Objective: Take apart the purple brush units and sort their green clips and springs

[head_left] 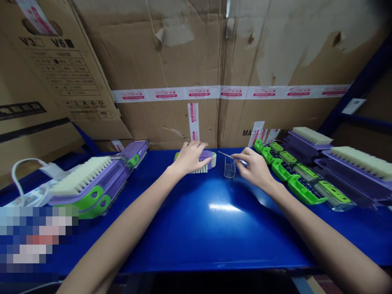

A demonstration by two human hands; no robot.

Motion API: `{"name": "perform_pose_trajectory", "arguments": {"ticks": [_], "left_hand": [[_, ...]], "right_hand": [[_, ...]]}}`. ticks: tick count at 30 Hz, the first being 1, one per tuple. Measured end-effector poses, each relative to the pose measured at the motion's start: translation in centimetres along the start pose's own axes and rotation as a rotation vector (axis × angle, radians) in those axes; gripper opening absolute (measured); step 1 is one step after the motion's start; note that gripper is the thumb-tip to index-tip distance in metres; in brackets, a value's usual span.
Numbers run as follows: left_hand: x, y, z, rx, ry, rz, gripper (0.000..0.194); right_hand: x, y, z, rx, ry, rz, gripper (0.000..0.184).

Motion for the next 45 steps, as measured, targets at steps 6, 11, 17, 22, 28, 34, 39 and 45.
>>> {"name": "perform_pose_trajectory", "arguments": {"ticks": [6, 11, 17, 22, 28, 34, 39, 45], "left_hand": [[-0.1, 2.1, -1.8, 0.118, -0.032, 0.237, 0.032], [-0.2, 2.6, -2.0, 0.095, -0.062, 0.304, 0.030], [-0.3, 2.4, -1.8, 0.097, -0.088, 0.275, 0.030], [-0.4, 2.4, -1.8, 0.105, -0.099, 0.255, 0.030], [-0.5, 2.4, -1.9, 0.135, -0.111, 0.235, 0.032], [-0.6, 2.6, -2.0, 0.137, -0.144, 0.183, 0.036], [-0.8, 2.8, -2.3, 0.120, -0.140, 0.173, 0.036], [-1.0, 2.9, -3.0, 0.154, -0.158, 0.139, 0.038]], "right_hand": [[0.8, 0.5, 0.5, 0.066, -0.015, 0.055, 0.031], [1.7, 0.3, 0.4, 0.095, 0.013, 0.126, 0.032], [3.1, 0.8, 1.0, 0.183, 0.083, 0.304, 0.035], [4.3, 1.7, 1.8, 0.270, 0.083, 0.481, 0.036], [4.7, 2.3, 2.0, 0.242, 0.078, 0.526, 0.035], [4.5, 2.5, 2.1, 0.289, 0.079, 0.492, 0.037], [3.2, 1.0, 1.5, 0.268, 0.023, 0.386, 0.035], [-1.5, -0.6, -0.4, 0.167, 0.291, 0.441, 0.035]]}}
Point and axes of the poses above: each hand's wrist, its own z-axis away from the middle knuckle, its own y-axis out of the palm, x = y × z, the point moved 4 cm from there along -z, towards the middle knuckle, and after that the axes turned 10 degrees about y, right-handed, at the moved point
